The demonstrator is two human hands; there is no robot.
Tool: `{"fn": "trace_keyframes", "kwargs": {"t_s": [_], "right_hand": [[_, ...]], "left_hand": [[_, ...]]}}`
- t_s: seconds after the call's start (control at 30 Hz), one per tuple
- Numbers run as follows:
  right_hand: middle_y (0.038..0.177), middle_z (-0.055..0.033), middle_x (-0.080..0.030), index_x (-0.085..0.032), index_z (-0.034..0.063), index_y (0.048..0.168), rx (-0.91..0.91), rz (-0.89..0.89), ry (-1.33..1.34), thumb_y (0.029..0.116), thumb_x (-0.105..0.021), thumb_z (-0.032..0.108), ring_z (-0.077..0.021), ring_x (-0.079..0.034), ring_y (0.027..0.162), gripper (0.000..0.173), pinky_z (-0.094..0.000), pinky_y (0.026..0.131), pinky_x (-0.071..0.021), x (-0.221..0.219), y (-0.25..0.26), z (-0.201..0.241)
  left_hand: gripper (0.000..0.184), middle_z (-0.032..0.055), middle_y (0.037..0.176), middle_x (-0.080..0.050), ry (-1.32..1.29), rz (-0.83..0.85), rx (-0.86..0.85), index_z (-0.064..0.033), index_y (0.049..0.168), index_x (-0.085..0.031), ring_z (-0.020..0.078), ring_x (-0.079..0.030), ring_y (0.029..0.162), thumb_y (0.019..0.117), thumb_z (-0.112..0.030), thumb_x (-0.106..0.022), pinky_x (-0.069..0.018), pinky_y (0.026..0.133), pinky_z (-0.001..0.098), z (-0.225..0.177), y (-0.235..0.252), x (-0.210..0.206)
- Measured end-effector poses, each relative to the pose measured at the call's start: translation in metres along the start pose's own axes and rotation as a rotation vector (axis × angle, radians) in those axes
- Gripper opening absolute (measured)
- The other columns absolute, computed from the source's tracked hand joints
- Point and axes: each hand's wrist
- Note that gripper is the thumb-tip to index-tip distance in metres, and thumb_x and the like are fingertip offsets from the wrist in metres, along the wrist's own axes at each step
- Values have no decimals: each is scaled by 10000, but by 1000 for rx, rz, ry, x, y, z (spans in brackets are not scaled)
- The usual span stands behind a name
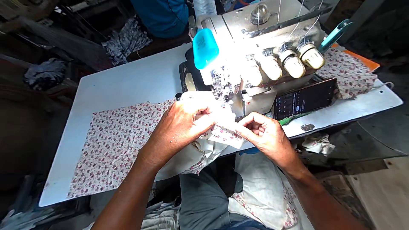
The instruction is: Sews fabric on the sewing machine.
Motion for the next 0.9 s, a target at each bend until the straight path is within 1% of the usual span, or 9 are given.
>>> {"fn": "trace_keyframes", "kwargs": {"t_s": [0.13,0.33,0.57,0.63,0.67,0.73,0.8,0.83,0.9], "right_hand": [[762,57,-668,-680,122,913,-2,-9,-8,898,-745,127,9,-601,633,66,-135,574,-493,-1,2,-2],[738,55,-652,-663,122,906,4,-22,-16,889,-754,112,5,-589,605,93,-138,544,-484,-1,4,-4],[725,43,-649,-659,114,926,13,-31,-4,890,-767,106,-12,-591,581,114,-147,532,-493,-2,6,-3],[760,41,-661,-654,121,996,10,-35,-7,896,-762,93,-17,-600,597,150,-150,537,-501,-1,3,-1],[790,41,-674,-663,125,1046,4,-35,-13,903,-755,92,-18,-611,622,173,-151,556,-508,0,1,2],[844,42,-710,-700,119,1113,-30,-28,-9,911,-739,91,-15,-654,698,207,-157,630,-549,0,-8,8],[889,28,-738,-723,72,1120,-89,-3,73,907,-740,85,-7,-687,763,215,-159,703,-580,-7,-23,16],[892,18,-740,-724,36,1097,-125,5,153,897,-743,71,-4,-691,769,204,-161,714,-585,-14,-32,19],[895,-9,-742,-723,-18,1028,-147,-31,307,878,-747,32,-16,-700,780,159,-173,735,-599,-31,-45,18]], "left_hand": [[138,-65,738,-589,2,-2,21,-174,813,-669,32,-543,658,924,-251,-639,-407,565,235,-5,-2,0],[144,-67,739,-579,-20,-1,50,-180,812,-650,35,-538,660,931,-258,-628,-402,564,240,-3,-2,-2],[129,-59,767,-607,-63,5,78,-164,821,-661,25,-575,717,920,-244,-638,-446,631,230,-4,-1,-3],[67,-52,763,-596,-108,26,94,-153,875,-660,29,-561,694,933,-184,-648,-445,614,217,-7,-3,-1],[27,-55,775,-608,-122,45,101,-156,941,-670,24,-570,696,941,-170,-647,-460,621,209,-6,-3,1],[81,-43,815,-646,-78,70,81,-156,1015,-697,47,-600,720,952,-201,-672,-488,646,240,-7,-2,10],[128,-13,836,-662,10,49,48,-137,902,-712,94,-617,748,926,-263,-715,-485,669,302,-18,-2,21],[188,-18,820,-650,57,29,35,-143,837,-692,89,-611,738,909,-314,-723,-469,649,298,-23,-2,26],[243,-32,797,-646,86,-23,51,-163,801,-693,91,-607,729,890,-388,-722,-448,627,315,-32,-1,27]]}}
Point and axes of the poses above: each hand's wrist, its own y-axis towards the middle knuckle, its own x-axis out of the back of the hand, z = x × y
